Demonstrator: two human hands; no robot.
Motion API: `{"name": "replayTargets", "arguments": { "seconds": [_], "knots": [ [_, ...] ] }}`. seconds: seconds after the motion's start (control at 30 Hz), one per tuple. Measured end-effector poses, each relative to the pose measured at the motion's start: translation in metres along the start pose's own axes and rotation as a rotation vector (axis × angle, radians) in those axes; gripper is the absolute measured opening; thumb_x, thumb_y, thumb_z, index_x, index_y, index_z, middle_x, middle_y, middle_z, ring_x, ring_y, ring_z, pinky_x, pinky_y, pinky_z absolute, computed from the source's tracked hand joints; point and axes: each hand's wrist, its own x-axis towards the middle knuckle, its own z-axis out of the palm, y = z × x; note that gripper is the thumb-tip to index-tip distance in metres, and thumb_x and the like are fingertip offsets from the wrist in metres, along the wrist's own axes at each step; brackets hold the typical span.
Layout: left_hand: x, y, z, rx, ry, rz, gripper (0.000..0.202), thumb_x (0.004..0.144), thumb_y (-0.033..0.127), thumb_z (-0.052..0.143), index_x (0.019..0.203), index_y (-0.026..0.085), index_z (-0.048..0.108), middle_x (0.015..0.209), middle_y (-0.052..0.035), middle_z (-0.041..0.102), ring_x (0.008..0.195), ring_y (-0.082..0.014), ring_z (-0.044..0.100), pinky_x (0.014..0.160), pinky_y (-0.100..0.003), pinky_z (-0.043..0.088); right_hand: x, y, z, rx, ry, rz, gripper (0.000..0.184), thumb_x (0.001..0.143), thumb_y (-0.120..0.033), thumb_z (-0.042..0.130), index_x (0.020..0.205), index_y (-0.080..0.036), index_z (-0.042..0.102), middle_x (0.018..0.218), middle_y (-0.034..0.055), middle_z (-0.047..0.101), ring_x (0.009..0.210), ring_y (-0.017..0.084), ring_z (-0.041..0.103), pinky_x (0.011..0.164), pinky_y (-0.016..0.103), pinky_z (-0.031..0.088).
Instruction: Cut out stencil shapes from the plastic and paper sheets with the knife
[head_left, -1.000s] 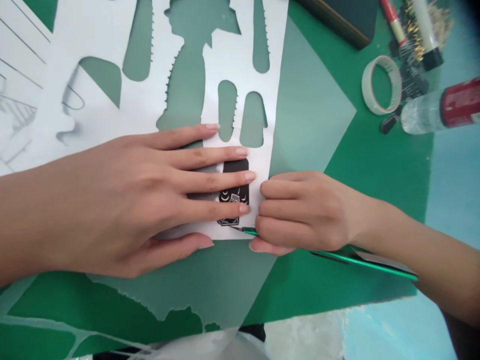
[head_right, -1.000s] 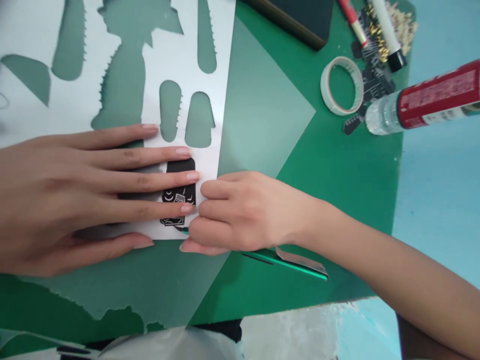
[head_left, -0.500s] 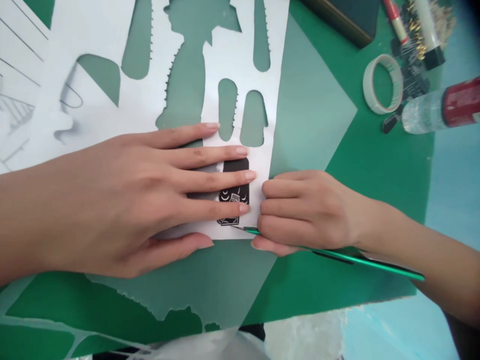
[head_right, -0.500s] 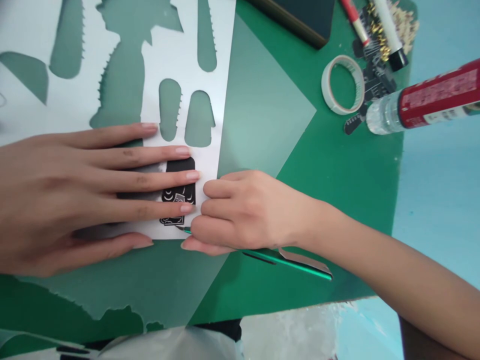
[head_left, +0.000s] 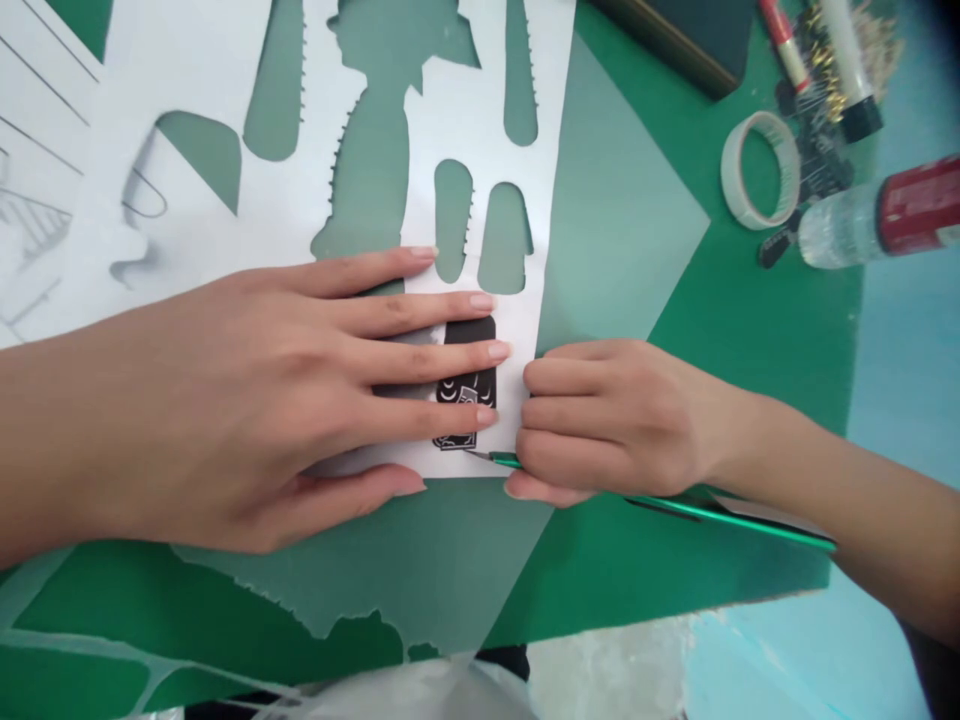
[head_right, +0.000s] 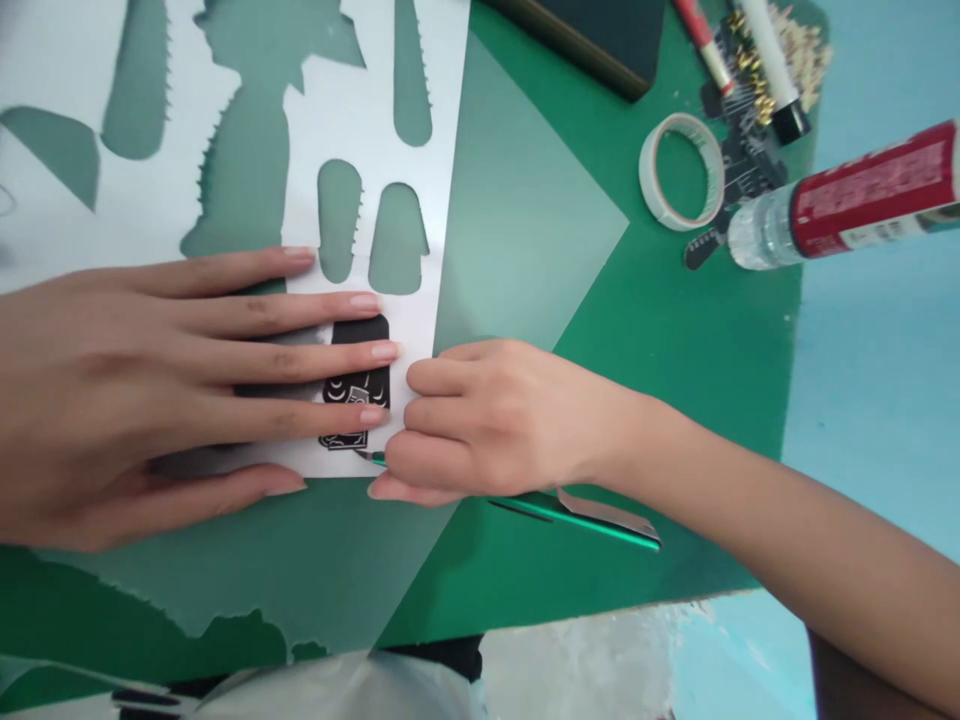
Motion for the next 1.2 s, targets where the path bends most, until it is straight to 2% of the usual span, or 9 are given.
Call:
{"name": "replayTargets", "arguments": {
  "seconds": [0.17, 0.37, 0.67, 0.9, 1.03, 1.2],
  "knots": [
    [-0.0008, 0.0018, -0.0007, -0.036, -0.003, -0.016, 0.051, 0.125, 0.056, 0.043, 0.167, 0.036, 0.064, 0.186, 0.0048, 0.054, 0.181, -0.0236, 0.038, 0.156, -0.053, 0.017, -0.0007, -0.0002, -0.0002, -0.001, -0.001, 0.013, 0.042, 0.125, -0.037, 0.060, 0.085, -0.025, 0.059, 0.072, -0.0039, 0.046, 0.073, 0.019, 0.050, 0.066, 0.034, 0.043],
    [-0.0017, 0.0013, -0.0014, -0.036, 0.008, -0.019, 0.049, 0.124, 0.055, 0.046, 0.165, 0.037, 0.066, 0.186, 0.0044, 0.055, 0.182, -0.0236, 0.039, 0.157, -0.050, 0.016, -0.0013, -0.0012, -0.0008, -0.019, -0.023, 0.002, 0.039, 0.123, -0.038, 0.065, 0.086, -0.024, 0.060, 0.073, -0.0039, 0.046, 0.075, 0.019, 0.051, 0.068, 0.034, 0.043],
    [-0.0011, 0.0027, 0.0003, -0.065, 0.021, -0.033, 0.047, 0.125, 0.053, 0.047, 0.162, 0.035, 0.070, 0.184, 0.0041, 0.058, 0.180, -0.0244, 0.041, 0.156, -0.049, 0.016, -0.0028, -0.0019, -0.0025, 0.025, -0.030, 0.047, 0.042, 0.127, -0.035, 0.054, 0.087, -0.026, 0.052, 0.074, -0.0052, 0.047, 0.070, 0.018, 0.041, 0.069, 0.034, 0.041],
    [-0.0017, 0.0009, -0.0007, -0.067, 0.001, -0.033, 0.047, 0.125, 0.055, 0.047, 0.164, 0.036, 0.067, 0.186, 0.0051, 0.054, 0.181, -0.0246, 0.039, 0.155, -0.050, 0.015, -0.0036, -0.0023, -0.0028, 0.081, -0.010, 0.057, 0.042, 0.128, -0.032, 0.050, 0.087, -0.026, 0.050, 0.076, -0.0045, 0.049, 0.071, 0.018, 0.041, 0.070, 0.036, 0.040],
    [-0.0022, 0.0017, -0.0022, -0.065, 0.001, -0.029, 0.048, 0.125, 0.055, 0.046, 0.163, 0.036, 0.067, 0.186, 0.0042, 0.054, 0.182, -0.0225, 0.038, 0.155, -0.049, 0.014, -0.0048, 0.0000, -0.0038, 0.090, -0.038, 0.042, 0.041, 0.127, -0.032, 0.054, 0.087, -0.026, 0.050, 0.077, -0.0043, 0.049, 0.072, 0.018, 0.043, 0.071, 0.035, 0.041],
    [-0.0015, 0.0029, -0.0018, -0.050, 0.007, -0.028, 0.048, 0.124, 0.055, 0.047, 0.162, 0.035, 0.070, 0.185, 0.0062, 0.056, 0.180, -0.0260, 0.043, 0.156, -0.048, 0.014, -0.0058, 0.0008, -0.0041, 0.085, -0.050, 0.030, 0.040, 0.126, -0.033, 0.058, 0.087, -0.026, 0.050, 0.078, -0.0040, 0.049, 0.072, 0.018, 0.044, 0.071, 0.035, 0.041]
  ]
}}
